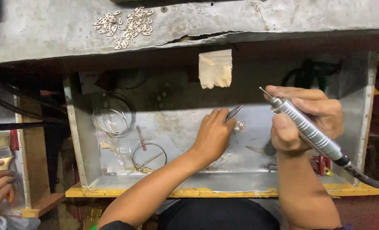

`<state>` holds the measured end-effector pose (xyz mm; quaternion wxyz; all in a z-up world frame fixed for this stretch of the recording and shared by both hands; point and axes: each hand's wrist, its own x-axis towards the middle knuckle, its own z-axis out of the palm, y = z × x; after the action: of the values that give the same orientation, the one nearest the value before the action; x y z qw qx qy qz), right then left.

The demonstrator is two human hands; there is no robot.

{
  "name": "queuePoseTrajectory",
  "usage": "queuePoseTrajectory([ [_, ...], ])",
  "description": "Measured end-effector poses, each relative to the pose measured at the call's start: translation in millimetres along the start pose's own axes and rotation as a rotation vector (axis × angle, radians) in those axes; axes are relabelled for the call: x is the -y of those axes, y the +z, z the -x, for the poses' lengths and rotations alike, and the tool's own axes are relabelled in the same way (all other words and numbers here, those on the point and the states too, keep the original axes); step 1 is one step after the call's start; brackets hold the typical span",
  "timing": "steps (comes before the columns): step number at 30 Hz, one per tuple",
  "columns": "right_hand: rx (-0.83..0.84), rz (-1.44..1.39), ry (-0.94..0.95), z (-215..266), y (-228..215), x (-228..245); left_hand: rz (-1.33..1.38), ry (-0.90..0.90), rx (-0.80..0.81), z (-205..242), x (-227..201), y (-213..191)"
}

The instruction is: Using a handheld rotary tool to sand and polish small metal jewelry components on a workbench.

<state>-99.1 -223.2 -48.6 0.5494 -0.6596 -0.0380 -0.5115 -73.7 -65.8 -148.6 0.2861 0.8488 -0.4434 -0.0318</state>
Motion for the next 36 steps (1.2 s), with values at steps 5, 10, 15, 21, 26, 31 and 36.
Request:
queuePoseTrajectory([
  [5, 0.061, -0.008, -0.051, 1, -1, -1, -0.039, 0.043, -0.014, -9, 0, 7],
  [10, 0.085, -0.044, -0.083, 5, 0, -5, -0.145, 0.093, -0.053, -10, -6, 13],
  [15, 0.131, 0.147, -0.033, 6, 4, 6, 0.155, -0.11, -0.135, -10, -6, -11],
  [21, 0.319, 0.129, 0.019, 0, 23, 25, 1.175, -0.653, -0.427, -10, -33, -117],
  [26, 0.482, 0.2, -0.085, 4, 38, 33, 1.472, -0.837, -0.388, 4, -37, -130],
  [31, 0.553, 0.273, -0.13, 6, 38, 34, 1.535, -0.91, -0.3, 9, -40, -137],
  [36, 0.513, 0.25, -0.115, 7, 36, 31, 1.433, -0.854, -0.254, 5, -45, -146],
])
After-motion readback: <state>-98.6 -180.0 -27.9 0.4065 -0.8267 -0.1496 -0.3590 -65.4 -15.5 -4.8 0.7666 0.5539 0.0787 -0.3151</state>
